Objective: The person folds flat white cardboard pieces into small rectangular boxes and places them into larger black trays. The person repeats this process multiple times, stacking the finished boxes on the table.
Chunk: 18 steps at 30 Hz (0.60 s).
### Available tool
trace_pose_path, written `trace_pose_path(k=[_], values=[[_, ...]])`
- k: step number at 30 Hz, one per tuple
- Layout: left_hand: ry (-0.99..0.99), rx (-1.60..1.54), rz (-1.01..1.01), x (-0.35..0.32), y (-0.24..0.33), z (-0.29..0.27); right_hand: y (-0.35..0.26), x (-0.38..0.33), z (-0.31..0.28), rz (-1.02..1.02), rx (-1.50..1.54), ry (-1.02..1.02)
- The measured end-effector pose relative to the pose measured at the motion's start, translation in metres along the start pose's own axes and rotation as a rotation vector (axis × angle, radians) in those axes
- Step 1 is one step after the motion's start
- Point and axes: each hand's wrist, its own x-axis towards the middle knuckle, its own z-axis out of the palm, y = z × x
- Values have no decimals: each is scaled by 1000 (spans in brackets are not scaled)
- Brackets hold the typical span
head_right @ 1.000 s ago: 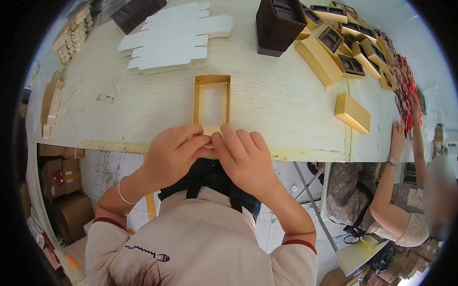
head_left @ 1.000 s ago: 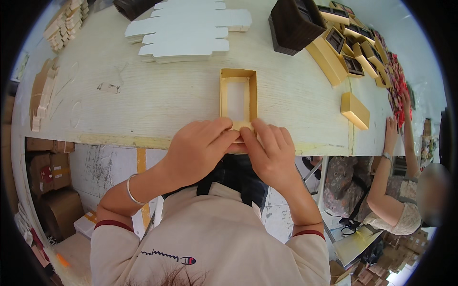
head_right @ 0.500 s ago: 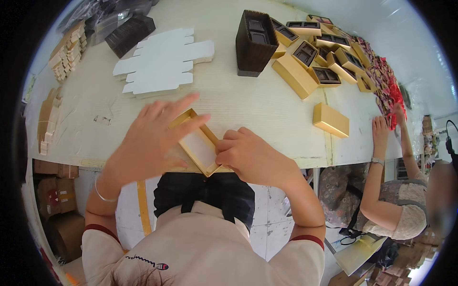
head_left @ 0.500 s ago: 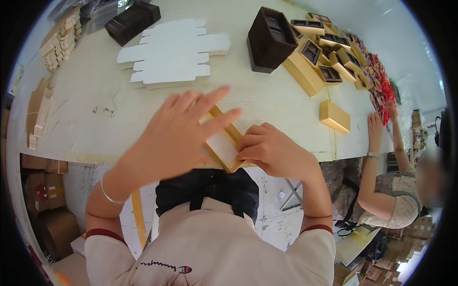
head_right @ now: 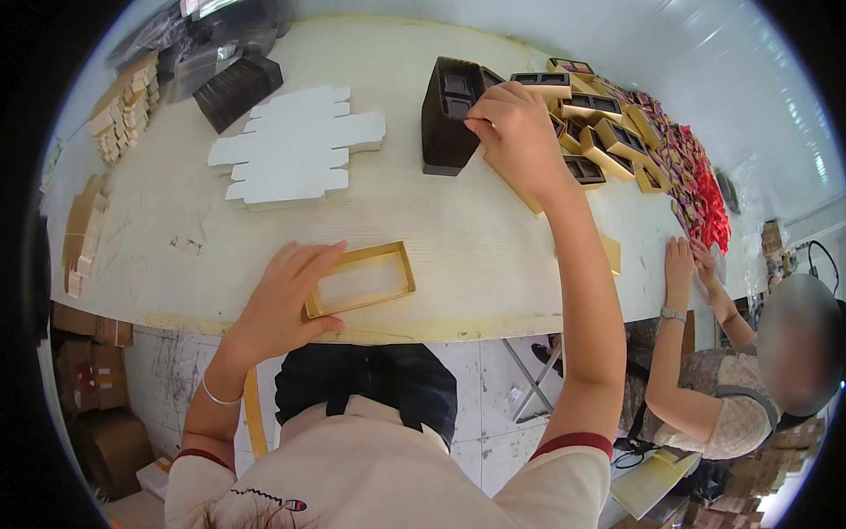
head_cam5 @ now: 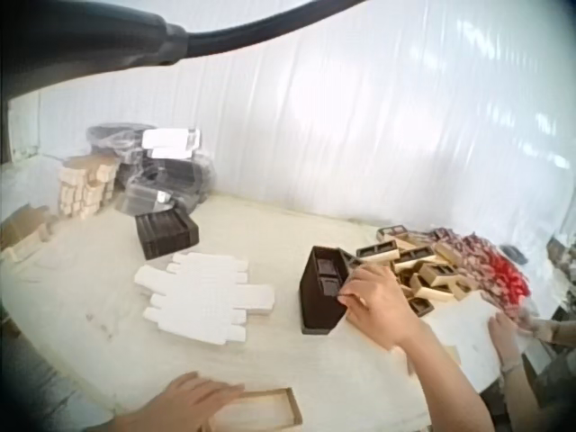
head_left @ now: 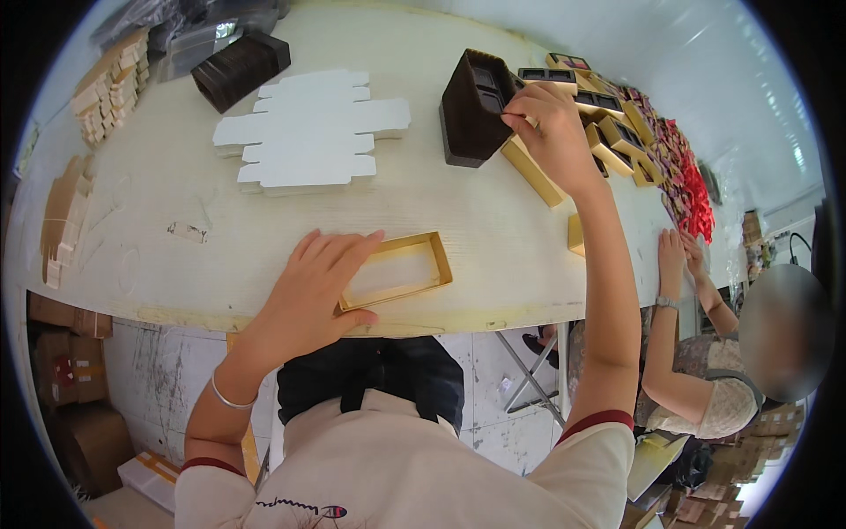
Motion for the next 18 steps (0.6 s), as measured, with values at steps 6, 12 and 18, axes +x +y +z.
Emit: trace_pose_path(k=[6, 12, 18], values=[[73, 155, -65, -4, 2, -2, -4, -2, -13, 181, 262, 331], [100, -51, 23, -5, -10, -8, -92, -52, -62, 579, 1475, 309], [-7, 27, -67, -2, 6, -14, -133, -130, -3, 1111, 1767, -32]])
